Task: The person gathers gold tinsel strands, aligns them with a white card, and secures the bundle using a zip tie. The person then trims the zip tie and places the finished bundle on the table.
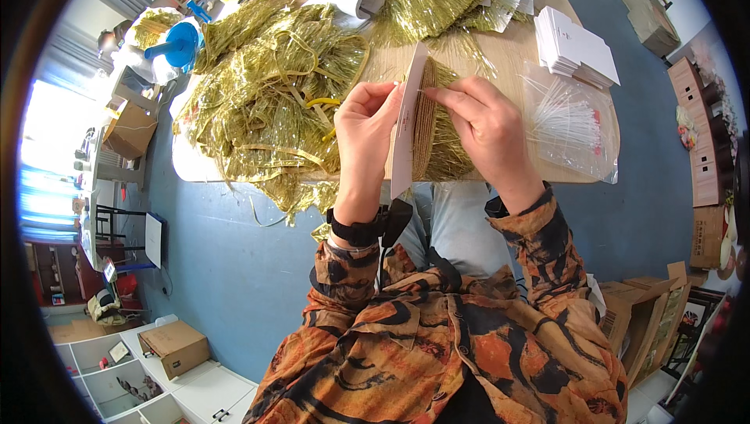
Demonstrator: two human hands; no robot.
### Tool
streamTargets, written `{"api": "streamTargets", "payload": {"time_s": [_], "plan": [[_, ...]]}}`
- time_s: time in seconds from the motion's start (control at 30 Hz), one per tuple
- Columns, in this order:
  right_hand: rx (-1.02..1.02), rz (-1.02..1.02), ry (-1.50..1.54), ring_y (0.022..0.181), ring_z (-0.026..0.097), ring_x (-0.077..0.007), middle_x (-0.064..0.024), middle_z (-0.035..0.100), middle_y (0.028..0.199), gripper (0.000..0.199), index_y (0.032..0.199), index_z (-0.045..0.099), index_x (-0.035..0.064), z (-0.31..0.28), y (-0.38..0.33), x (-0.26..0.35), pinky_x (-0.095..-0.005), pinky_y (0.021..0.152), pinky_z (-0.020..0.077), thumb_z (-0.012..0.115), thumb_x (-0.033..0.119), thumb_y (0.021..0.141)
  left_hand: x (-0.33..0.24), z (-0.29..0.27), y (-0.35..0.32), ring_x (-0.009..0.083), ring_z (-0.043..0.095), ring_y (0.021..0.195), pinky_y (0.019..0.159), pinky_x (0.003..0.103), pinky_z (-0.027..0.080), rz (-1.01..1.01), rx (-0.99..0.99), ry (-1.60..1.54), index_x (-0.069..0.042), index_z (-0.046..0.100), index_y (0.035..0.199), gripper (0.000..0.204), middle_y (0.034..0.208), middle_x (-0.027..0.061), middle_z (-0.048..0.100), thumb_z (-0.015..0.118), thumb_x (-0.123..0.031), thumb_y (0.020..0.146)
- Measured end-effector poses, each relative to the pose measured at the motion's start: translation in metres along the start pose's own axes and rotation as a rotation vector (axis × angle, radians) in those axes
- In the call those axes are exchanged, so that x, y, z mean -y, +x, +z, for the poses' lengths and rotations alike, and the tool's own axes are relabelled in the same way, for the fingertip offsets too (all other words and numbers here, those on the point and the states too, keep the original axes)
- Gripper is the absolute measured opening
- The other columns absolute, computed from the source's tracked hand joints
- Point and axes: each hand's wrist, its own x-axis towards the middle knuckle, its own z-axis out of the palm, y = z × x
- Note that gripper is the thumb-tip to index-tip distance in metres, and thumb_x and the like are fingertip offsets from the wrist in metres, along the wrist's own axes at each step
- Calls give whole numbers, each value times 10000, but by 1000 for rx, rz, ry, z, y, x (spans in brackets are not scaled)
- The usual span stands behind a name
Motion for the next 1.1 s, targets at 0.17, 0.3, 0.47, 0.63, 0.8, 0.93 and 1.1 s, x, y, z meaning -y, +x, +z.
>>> {"api": "streamTargets", "payload": {"time_s": [0.17,0.3,0.47,0.63,0.8,0.93,1.1], "plan": [[-85,102,238,827,716,-271,-86,713,915,241,1043,764,31,-6,6,5,-349,730,581,716,-82,835,-50,15,-11,52,665,747,669,198,518,210,-1,346,24,727,970,130,831,16,736,789,-84,934],[-113,354,538,839,737,-194,-102,763,938,202,1067,754,1,-6,-9,2,-318,759,580,712,-79,886,-82,25,-29,94,704,786,705,239,553,335,38,720,6,735,972,98,877,58,758,780,-61,917],[-78,656,455,893,754,-200,-130,770,1004,223,1077,746,-26,23,-57,-26,-323,760,595,716,-62,859,-32,38,-23,273,717,723,667,361,546,337,154,914,-11,694,924,128,802,141,709,748,-127,911],[-161,652,354,989,725,-305,-161,713,1129,227,1046,737,-45,41,-99,-51,-364,818,582,683,-87,830,35,41,-22,362,680,751,679,427,535,263,179,1008,-19,675,902,119,833,170,694,721,-129,896],[-304,685,-15,930,671,-290,-97,678,987,138,989,747,47,7,-100,-56,-367,830,551,740,-14,865,53,47,-23,374,676,806,710,442,535,298,204,1062,-27,676,900,91,856,157,697,710,-111,897],[-155,349,-146,1011,577,-283,-44,645,959,154,929,730,94,-4,-87,-52,-421,898,480,802,69,795,56,52,-23,374,673,832,725,448,533,310,234,1081,-35,668,888,97,862,150,695,711,-121,900],[25,439,-134,1013,578,-291,-48,660,947,114,888,769,88,14,-79,-57,-402,910,489,810,124,788,59,56,-24,366,671,849,736,447,532,311,234,1125,-38,661,893,107,880,145,696,710,-133,902]]}}
